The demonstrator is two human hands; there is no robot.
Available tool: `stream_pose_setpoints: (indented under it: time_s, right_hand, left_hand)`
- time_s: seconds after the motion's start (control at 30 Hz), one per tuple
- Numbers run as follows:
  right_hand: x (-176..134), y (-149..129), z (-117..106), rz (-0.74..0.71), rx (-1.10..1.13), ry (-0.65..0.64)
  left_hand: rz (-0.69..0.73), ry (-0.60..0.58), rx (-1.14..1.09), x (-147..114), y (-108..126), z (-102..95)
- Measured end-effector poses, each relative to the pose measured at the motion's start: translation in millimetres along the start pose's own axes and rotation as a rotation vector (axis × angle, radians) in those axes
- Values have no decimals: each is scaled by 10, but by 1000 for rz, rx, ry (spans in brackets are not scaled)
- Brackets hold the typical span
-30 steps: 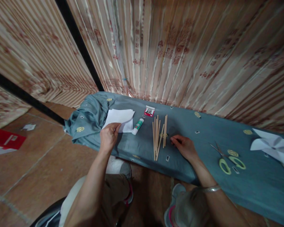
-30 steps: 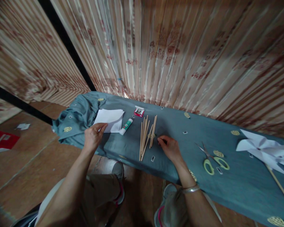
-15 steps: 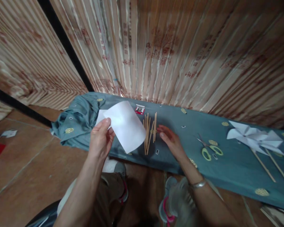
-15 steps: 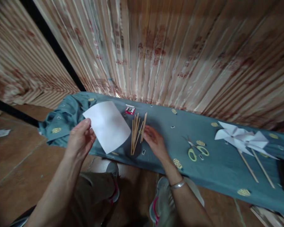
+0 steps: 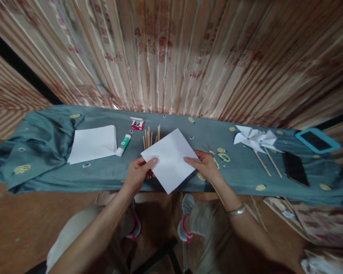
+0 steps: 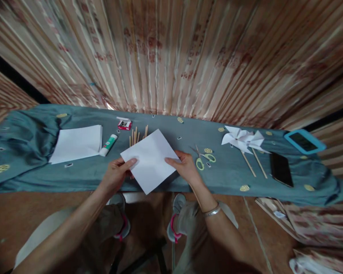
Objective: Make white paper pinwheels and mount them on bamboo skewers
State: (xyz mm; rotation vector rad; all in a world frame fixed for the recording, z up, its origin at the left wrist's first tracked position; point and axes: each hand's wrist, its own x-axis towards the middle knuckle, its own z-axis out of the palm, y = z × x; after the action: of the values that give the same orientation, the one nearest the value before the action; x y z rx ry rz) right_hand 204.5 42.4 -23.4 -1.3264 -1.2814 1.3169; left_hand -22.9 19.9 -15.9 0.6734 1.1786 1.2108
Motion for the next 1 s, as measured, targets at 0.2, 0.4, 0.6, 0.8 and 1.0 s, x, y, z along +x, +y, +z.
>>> stream_pose_setpoints:
  time_s: [0.2,0.4,0.6,0.8,1.0]
  right_hand:
    - [-168,100,-341,-326,-595,169]
    - [-466,139,-439,-379,-820,-307]
    - [-564,315,-293,-447,-903,-352]
    - [-518,343,-338,-511,-819,-331]
    - [-480,279,-369,-480,-774,-323]
  left_hand:
    - [-101,-98,91,61,-308,294]
    - [-84,-59,160,88,-434,333]
    - [-78,-137,231,35,-418,253]
    - [440,-151,917,50,-121,-86]
    - [825,-493,1101,-18,-90,-46]
